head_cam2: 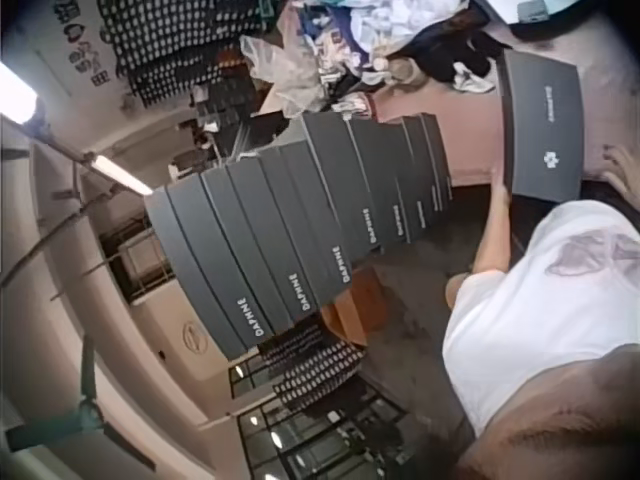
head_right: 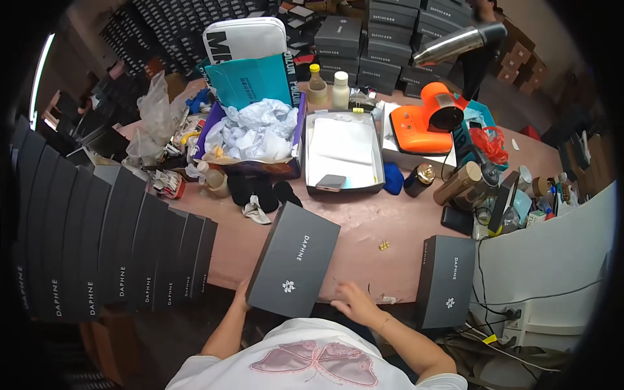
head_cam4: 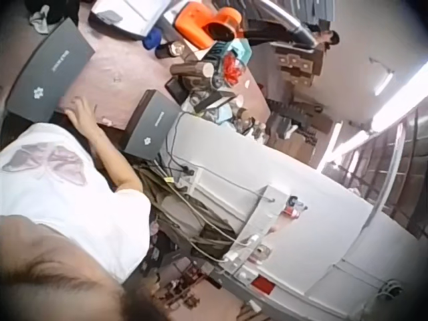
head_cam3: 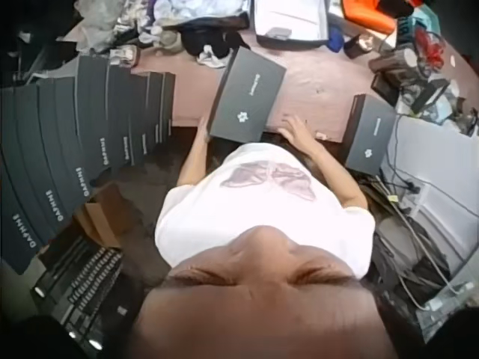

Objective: Inspecting and packing high-heeled shoes into branded boxes with protective tissue paper.

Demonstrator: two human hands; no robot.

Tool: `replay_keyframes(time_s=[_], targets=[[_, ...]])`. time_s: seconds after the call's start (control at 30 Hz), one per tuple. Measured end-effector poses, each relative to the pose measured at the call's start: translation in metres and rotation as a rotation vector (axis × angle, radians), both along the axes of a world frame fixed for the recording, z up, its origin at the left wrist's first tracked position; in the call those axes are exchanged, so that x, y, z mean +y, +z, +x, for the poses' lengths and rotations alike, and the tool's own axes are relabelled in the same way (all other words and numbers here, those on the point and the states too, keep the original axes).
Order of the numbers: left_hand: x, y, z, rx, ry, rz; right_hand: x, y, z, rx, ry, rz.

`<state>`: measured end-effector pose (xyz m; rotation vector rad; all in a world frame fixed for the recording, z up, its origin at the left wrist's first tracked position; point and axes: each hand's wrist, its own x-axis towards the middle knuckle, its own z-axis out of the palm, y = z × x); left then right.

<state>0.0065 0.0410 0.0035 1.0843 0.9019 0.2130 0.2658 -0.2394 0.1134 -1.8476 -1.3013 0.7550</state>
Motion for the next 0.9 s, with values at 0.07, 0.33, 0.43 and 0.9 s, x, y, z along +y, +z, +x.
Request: replay_keyframes(time_s=[0.07, 0.33, 0.43, 0.9], targets=[[0.002, 0.021, -0.029, -0.001, 0.136, -0.329, 0.003, -0.042, -0.020, 0.371, -0.305, -0.105], [-0.036, 0.044, 0.030, 0.254, -0.727, 0.186, 0.059, -0.052, 0.012, 0.665, -0.696, -0.234], [0.002, 0.053, 0.099, 0.245, -0.590, 0.649, 0.044, -0.041, 0.038, 0.593, -0.601, -0.343], [0.138, 0.057, 0.290, 0.080, -0.838, 1.746, 0.047, -0.056, 0.017, 0.065, -0.798, -0.301]])
